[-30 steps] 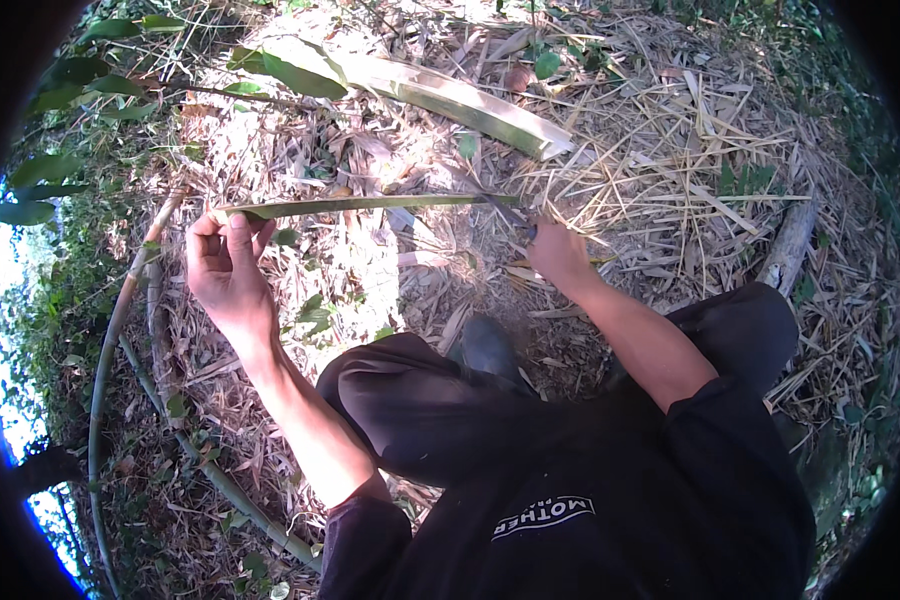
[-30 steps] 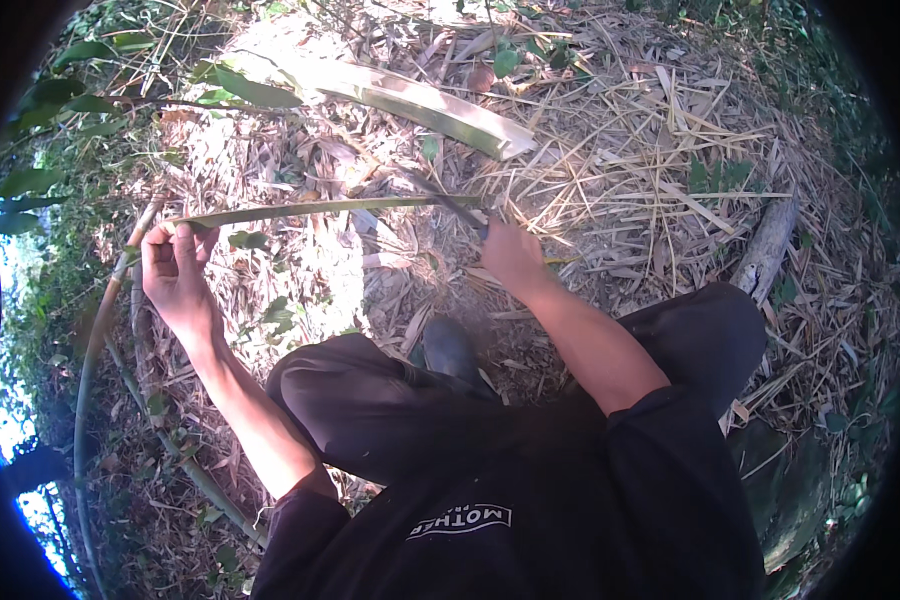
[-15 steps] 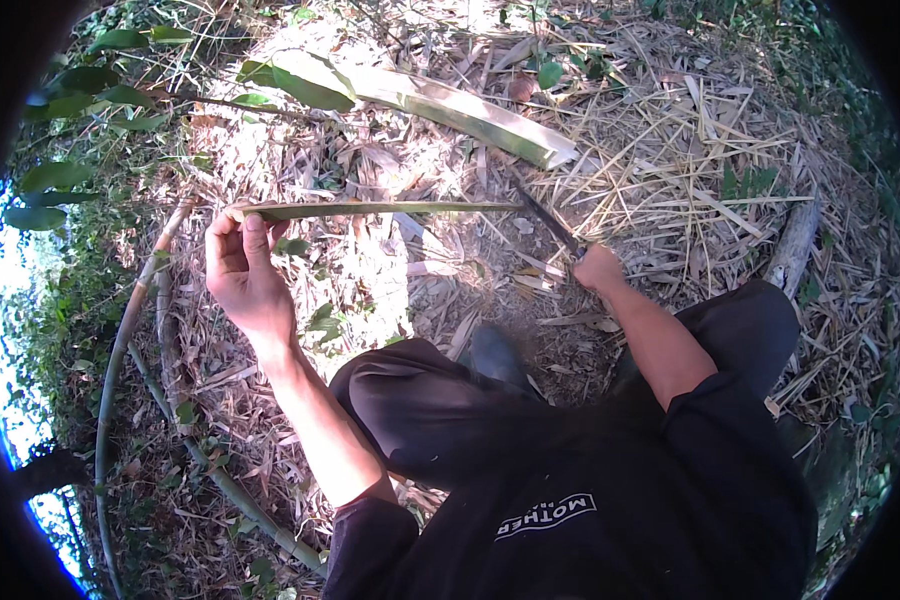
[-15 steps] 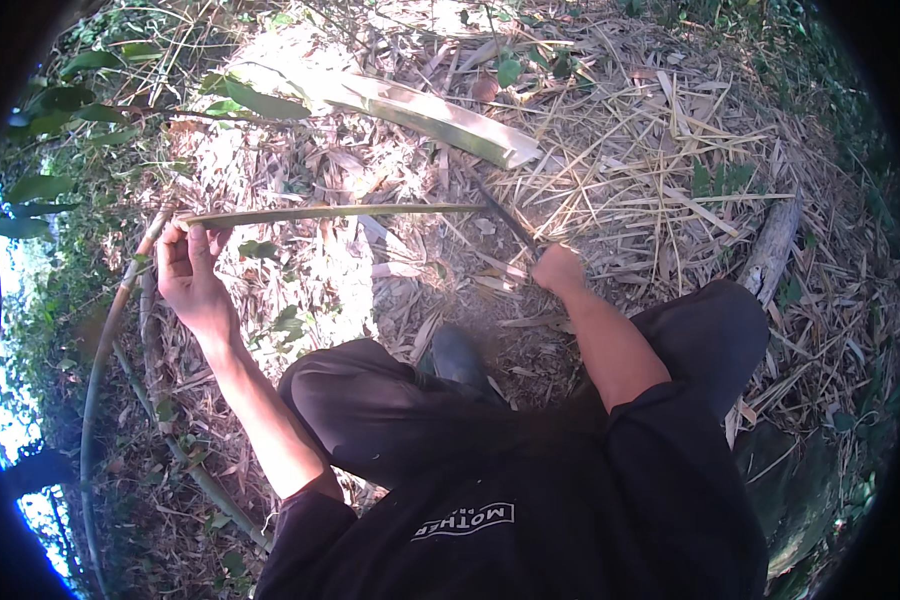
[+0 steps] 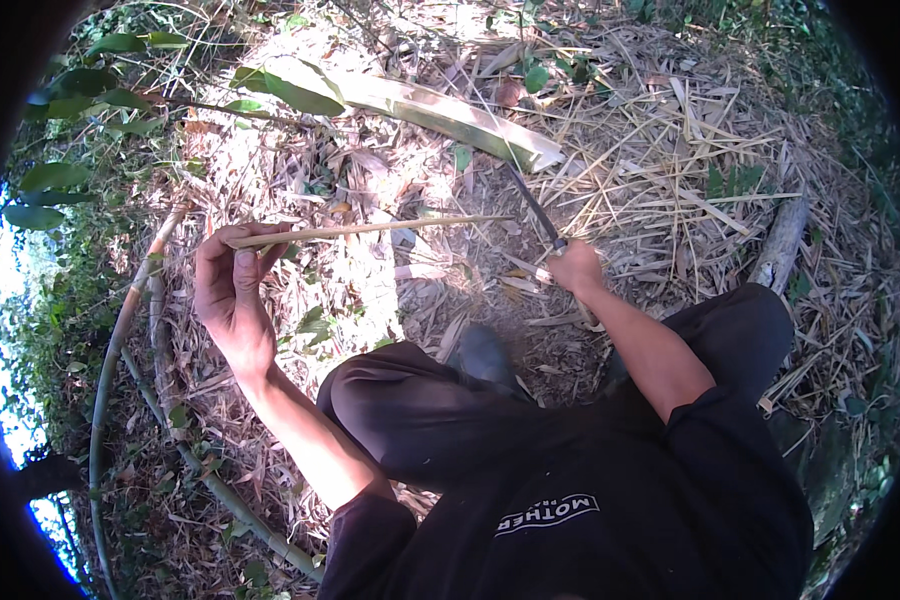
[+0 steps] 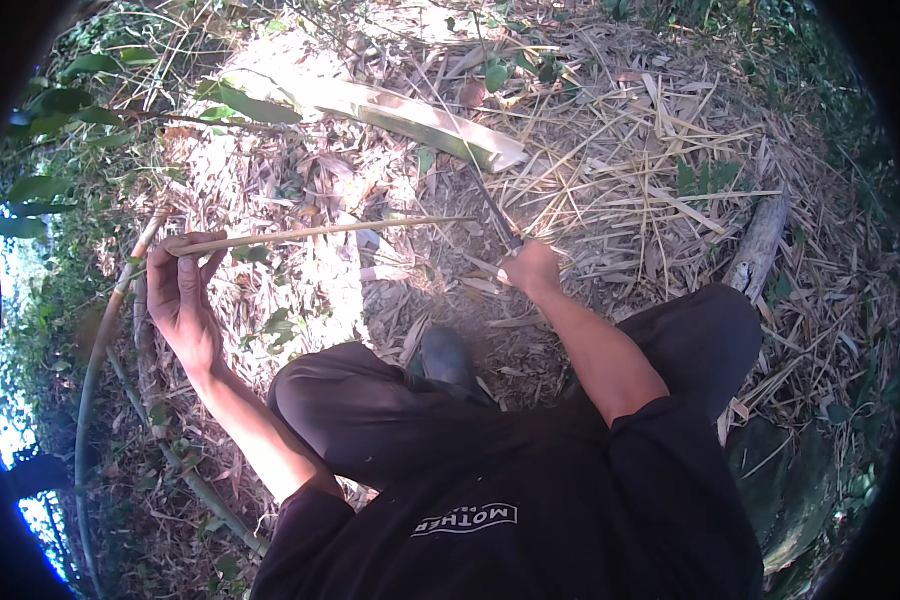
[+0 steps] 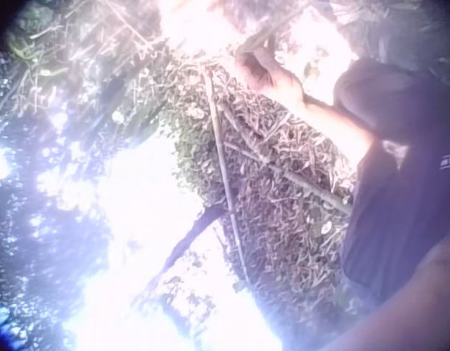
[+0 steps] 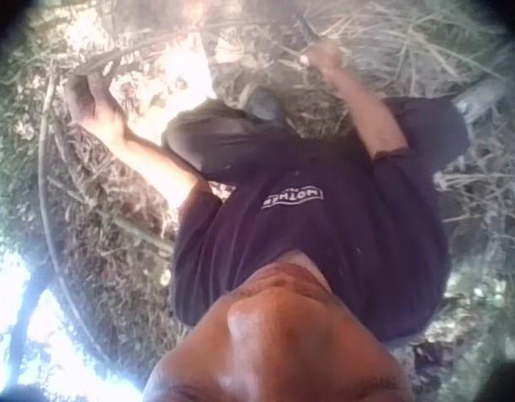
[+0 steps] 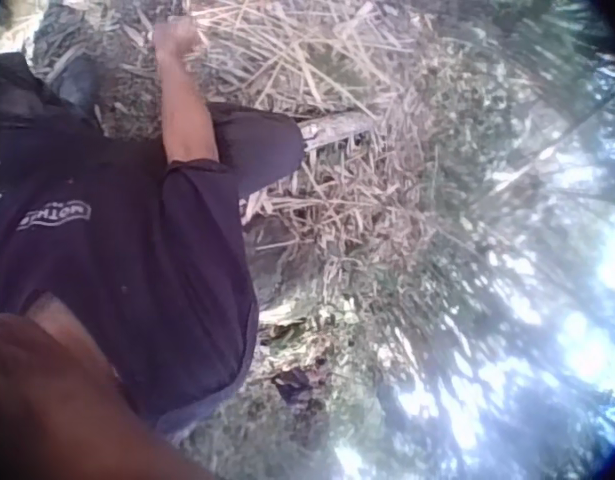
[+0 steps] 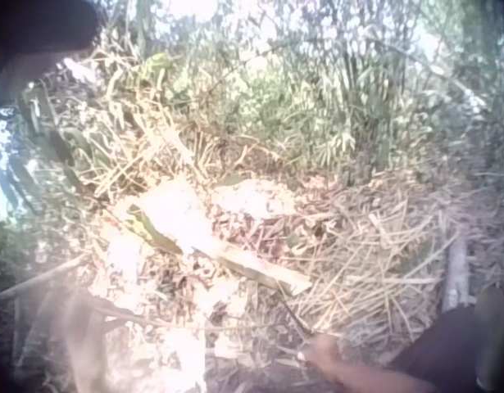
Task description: The person sits on the ground in a bamboo forest and uses a machete to shave the outer green layer off a bamboo stalk. They hold the stalk with one hand and use the machete to peel away the outer skin, revealing the lighter inner wood.
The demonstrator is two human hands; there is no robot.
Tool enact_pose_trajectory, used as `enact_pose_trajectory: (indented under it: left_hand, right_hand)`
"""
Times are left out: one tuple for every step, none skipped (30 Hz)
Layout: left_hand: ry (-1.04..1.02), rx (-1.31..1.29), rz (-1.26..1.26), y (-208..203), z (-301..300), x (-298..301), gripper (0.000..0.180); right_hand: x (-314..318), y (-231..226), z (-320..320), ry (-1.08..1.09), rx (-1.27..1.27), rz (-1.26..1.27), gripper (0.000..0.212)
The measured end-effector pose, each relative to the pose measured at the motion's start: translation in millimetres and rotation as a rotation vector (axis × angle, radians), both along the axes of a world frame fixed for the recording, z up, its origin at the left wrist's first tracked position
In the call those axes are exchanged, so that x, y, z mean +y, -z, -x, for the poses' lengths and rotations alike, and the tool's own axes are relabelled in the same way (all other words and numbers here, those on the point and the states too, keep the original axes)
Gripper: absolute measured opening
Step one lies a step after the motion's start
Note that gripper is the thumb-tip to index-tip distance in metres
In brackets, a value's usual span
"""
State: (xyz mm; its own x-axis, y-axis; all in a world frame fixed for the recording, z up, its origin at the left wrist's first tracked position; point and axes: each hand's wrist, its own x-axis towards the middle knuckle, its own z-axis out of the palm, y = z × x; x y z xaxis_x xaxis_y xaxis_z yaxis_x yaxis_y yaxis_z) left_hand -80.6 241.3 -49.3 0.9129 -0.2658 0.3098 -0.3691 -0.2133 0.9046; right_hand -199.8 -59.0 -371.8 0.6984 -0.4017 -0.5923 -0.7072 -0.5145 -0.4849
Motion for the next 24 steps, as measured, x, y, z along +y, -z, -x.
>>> enact_pose_trajectory:
  left_hand:
    - [0.014, 0.006, 0.002, 0, -1, 1, 0.02]
    - [0.029, 0.012, 0.004, 0, -2, 2, 0.02]
    - [0.036, 0.019, 0.005, 0, -2, 6, 0.02]
    - [0.05, 0.03, 0.011, 4, -5, 6, 0.019]
    - [0.056, 0.034, 0.011, 1, -5, 8, 0.019]
    - [0.067, 0.041, 0.014, 2, -8, 8, 0.019]
    - [0.073, 0.053, 0.012, 1, -10, 8, 0.018]
    - [0.075, 0.059, 0.02, 2, -12, 10, 0.018]
    - [0.078, 0.065, 0.025, 4, -14, 12, 0.017]
    - [0.079, 0.071, 0.03, 5, -15, 15, 0.017]
    - [0.057, 0.08, 0.052, 7, -15, 17, 0.017]
    - [0.029, 0.072, 0.039, 9, -17, 16, 0.017]
    - [-0.004, 0.066, 0.024, 11, -19, 12, 0.017]
    - [-0.033, 0.061, 0.008, 12, -19, 9, 0.017]
    - [-0.058, 0.067, 0.013, 12, -21, 6, 0.018]
    - [-0.078, 0.071, 0.016, 13, -22, 10, 0.018]
    - [-0.101, 0.074, 0.017, 15, -24, 18, 0.019]
    - [-0.118, 0.096, 0.021, 16, -24, 19, 0.019]
    - [-0.123, 0.083, 0.044, 17, -26, 20, 0.019]
    - [-0.142, 0.076, 0.035, 15, -26, 21, 0.019]
    - [-0.177, 0.083, 0.029, 16, -27, 20, 0.018]
    - [-0.212, 0.085, 0.023, 18, -28, 18, 0.017]
    - [-0.233, 0.062, 0.025, 19, -31, 13, 0.016]
    - [-0.26, 0.044, 0.014, 19, -34, 11, 0.015]
  right_hand:
    - [5, -5, -2, 0.0, -0.083, 0.001, 0.035]
    - [10, -10, -4, 0.0, -0.166, 0.002, 0.035]
    - [19, -34, -9, -0.034, -0.206, -0.017, 0.034]
    - [23, -63, -14, -0.06, -0.241, -0.029, 0.033]
    - [30, -81, -18, -0.122, -0.274, -0.045, 0.033]
    - [35, -95, -20, -0.179, -0.304, -0.059, 0.033]
    - [41, -106, -23, -0.24, -0.34, -0.078, 0.033]
    - [48, -117, -24, -0.268, -0.352, -0.084, 0.034]
    - [55, -127, -23, -0.295, -0.366, -0.093, 0.034]
    - [60, -131, -24, -0.324, -0.38, -0.103, 0.034]
    - [62, -128, -26, -0.287, -0.368, -0.115, 0.034]
    - [60, -120, -25, -0.246, -0.352, -0.123, 0.035]
    - [58, -109, -22, -0.209, -0.334, -0.133, 0.035]
    - [55, -82, -15, -0.181, -0.3, -0.106, 0.035]
    - [49, -43, -8, -0.15, -0.27, -0.074, 0.035]
    - [45, -22, -8, -0.123, -0.248, -0.047, 0.035]
    - [42, -20, -12, -0.139, -0.223, -0.046, 0.033]
    - [39, -25, -8, -0.149, -0.18, -0.043, 0.031]
    - [38, -31, -5, -0.159, -0.136, -0.04, 0.028]
    - [42, -36, -5, -0.173, -0.17, -0.066, 0.03]
    - [47, -59, -11, -0.189, -0.2, -0.083, 0.031]
    - [51, -72, -17, -0.206, -0.235, -0.1, 0.033]
    - [55, -75, -19, -0.201, -0.269, -0.111, 0.036]
    - [57, -73, -20, -0.18, -0.297, -0.107, 0.036]
